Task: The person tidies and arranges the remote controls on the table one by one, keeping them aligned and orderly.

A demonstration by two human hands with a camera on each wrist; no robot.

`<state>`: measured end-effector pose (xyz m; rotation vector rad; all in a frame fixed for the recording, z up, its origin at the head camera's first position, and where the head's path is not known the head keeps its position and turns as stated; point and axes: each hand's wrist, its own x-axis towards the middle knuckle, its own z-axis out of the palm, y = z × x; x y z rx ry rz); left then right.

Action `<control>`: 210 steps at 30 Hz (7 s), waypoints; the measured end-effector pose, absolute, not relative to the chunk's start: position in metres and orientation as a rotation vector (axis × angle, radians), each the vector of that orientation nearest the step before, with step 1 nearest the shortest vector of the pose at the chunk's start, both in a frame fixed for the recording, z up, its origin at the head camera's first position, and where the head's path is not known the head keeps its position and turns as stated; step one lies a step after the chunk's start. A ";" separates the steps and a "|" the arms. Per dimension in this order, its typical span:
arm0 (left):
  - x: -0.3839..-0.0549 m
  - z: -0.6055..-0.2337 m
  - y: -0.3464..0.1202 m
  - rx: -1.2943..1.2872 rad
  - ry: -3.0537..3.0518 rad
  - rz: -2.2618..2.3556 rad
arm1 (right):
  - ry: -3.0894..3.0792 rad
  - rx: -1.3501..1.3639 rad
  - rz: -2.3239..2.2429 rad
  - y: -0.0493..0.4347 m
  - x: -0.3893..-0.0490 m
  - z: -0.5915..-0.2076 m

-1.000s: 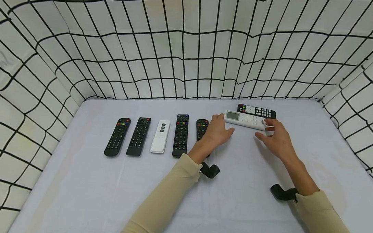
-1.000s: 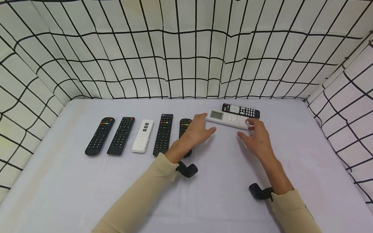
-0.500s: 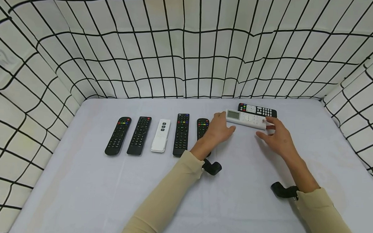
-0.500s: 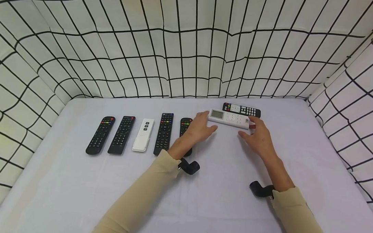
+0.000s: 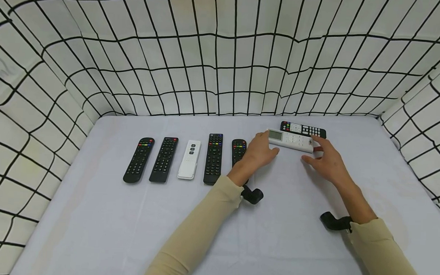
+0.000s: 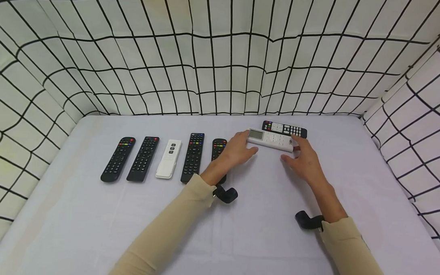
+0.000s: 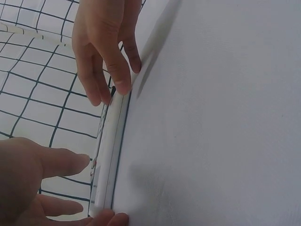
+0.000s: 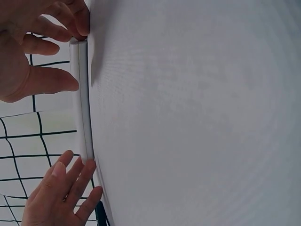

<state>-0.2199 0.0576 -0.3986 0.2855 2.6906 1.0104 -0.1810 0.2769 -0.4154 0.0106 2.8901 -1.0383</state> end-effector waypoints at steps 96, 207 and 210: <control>-0.222 -0.414 0.055 0.132 2.645 1.726 | 2.701 0.009 -1.275 0.252 -0.158 -0.404; -0.219 -0.403 0.019 0.378 2.596 1.222 | 2.806 -0.003 -1.241 0.179 -0.118 -0.417; -0.219 -0.402 0.020 0.380 2.591 1.201 | 2.808 -0.002 -1.239 0.177 -0.118 -0.418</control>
